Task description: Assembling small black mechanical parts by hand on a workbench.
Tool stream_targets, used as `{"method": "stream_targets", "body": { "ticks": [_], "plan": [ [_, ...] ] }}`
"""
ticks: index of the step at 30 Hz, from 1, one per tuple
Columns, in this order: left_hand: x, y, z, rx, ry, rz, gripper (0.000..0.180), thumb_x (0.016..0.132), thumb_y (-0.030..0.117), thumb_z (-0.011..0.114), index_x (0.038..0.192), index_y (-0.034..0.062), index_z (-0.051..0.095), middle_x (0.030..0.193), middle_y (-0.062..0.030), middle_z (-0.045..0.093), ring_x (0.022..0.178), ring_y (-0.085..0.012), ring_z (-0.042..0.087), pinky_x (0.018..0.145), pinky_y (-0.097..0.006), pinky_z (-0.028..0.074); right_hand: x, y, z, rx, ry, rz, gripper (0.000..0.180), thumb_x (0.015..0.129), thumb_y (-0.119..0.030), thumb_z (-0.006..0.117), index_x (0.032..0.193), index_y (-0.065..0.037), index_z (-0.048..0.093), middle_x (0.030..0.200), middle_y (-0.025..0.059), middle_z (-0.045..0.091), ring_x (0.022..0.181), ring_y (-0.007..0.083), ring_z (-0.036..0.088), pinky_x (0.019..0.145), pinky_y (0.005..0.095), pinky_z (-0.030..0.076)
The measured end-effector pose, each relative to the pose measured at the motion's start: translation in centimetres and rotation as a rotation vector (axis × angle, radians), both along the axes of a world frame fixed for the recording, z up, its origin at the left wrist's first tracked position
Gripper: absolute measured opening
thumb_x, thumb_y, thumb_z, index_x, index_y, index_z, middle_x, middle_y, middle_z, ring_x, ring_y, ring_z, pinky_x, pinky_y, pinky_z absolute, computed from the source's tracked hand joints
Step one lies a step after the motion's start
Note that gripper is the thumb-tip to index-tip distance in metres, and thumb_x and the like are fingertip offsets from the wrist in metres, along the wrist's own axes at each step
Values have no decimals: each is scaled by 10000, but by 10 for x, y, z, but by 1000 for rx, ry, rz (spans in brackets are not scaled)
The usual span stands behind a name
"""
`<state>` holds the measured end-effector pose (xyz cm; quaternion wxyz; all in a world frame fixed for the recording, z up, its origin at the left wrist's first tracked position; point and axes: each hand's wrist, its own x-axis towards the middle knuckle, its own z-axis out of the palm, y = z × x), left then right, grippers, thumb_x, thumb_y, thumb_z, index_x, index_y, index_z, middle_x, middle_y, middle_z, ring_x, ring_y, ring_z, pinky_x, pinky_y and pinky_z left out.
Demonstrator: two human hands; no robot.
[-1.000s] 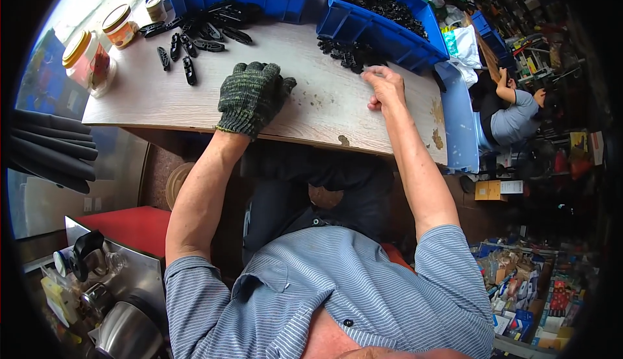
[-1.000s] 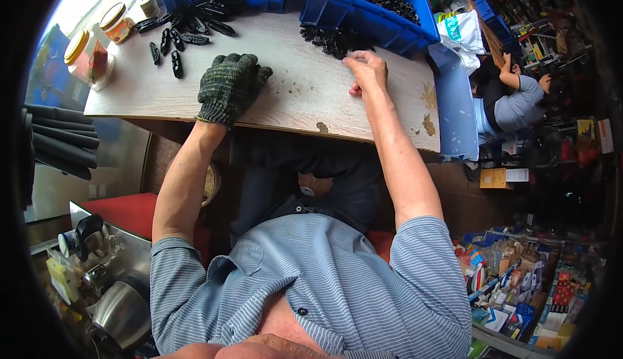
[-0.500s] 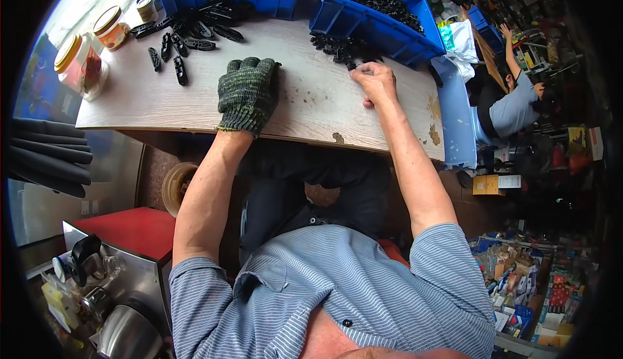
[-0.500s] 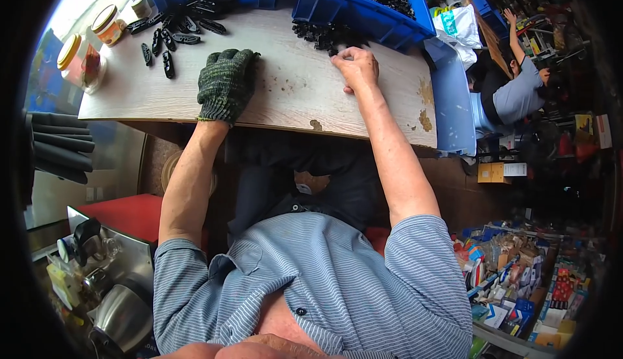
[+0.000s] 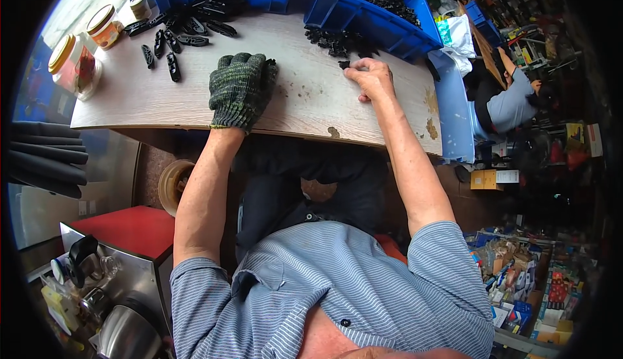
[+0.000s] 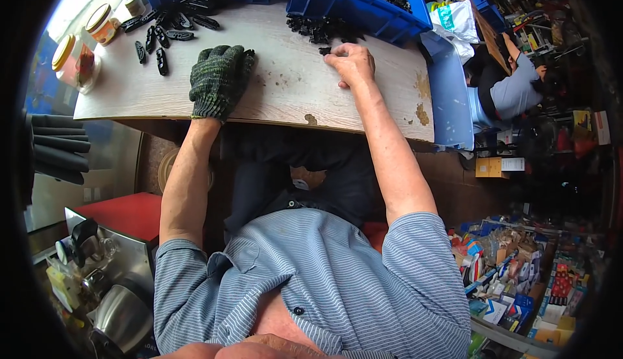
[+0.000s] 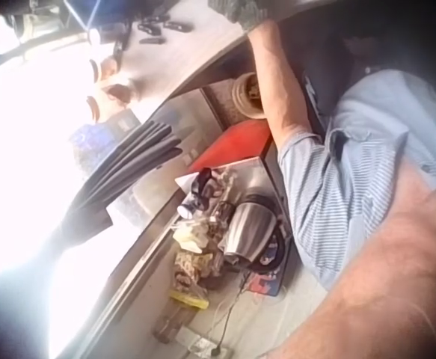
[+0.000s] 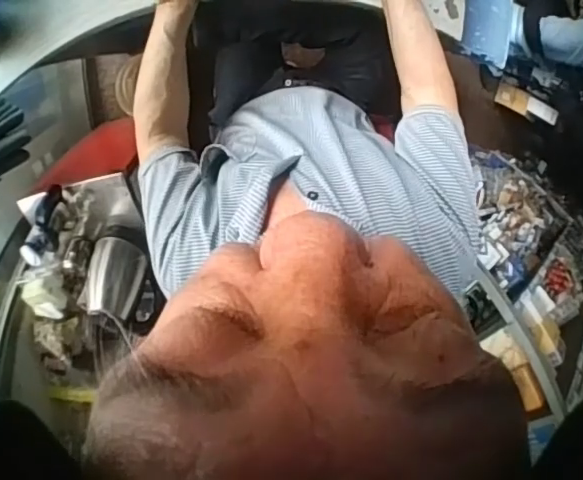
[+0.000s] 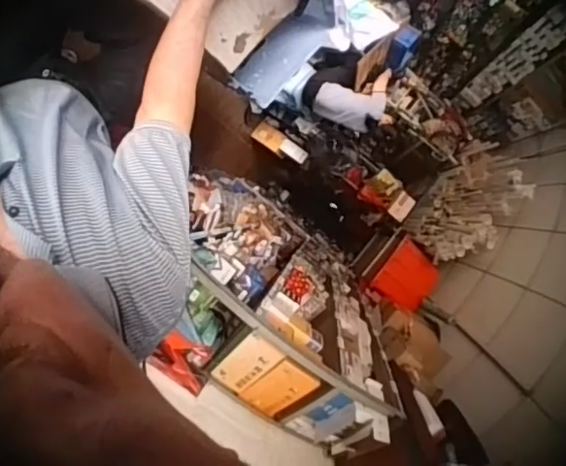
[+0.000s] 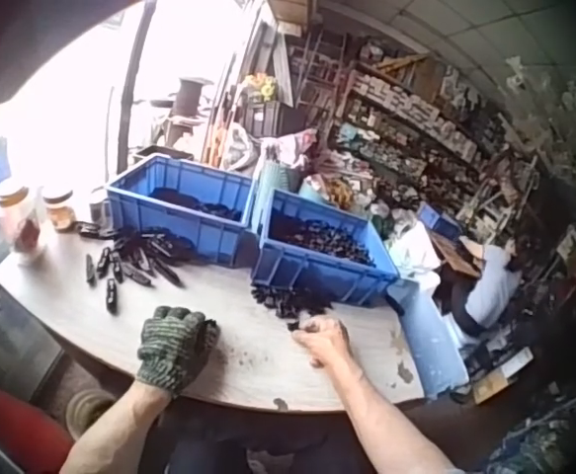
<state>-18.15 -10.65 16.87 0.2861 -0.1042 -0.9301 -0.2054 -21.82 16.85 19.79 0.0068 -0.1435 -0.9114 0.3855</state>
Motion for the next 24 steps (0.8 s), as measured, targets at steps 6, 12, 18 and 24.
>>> {"method": "stream_targets", "body": {
  "ticks": [6,12,18,24],
  "plan": [
    [0,-1,1,7,-13,-28,256,934,343,635,901,96,691,880,-138,678,896,-370,623,746,-503,495,-1,4,0,-39,-34,-31,213,790,-236,799,885,-52,749,725,66,658,497,150,583,430,303,543],
    [-1,-3,-2,70,36,-53,243,923,322,654,941,87,709,881,-143,684,886,-369,627,747,-495,503,3,15,6,-631,-97,-242,226,844,-194,783,904,-48,621,492,-2,448,398,139,511,421,352,548],
    [-1,-4,-1,77,29,-48,265,912,324,667,994,80,729,928,-144,702,914,-362,636,772,-483,514,16,13,3,-646,-140,-200,263,845,-193,788,961,-48,602,477,-8,428,405,156,537,437,369,566],
    [2,-5,-1,167,70,-28,258,890,289,697,1034,77,731,980,-131,716,950,-352,644,821,-464,520,32,16,-5,-717,-13,-164,234,866,-180,759,961,-26,612,483,-3,458,406,143,545,463,359,578]
  ]
}}
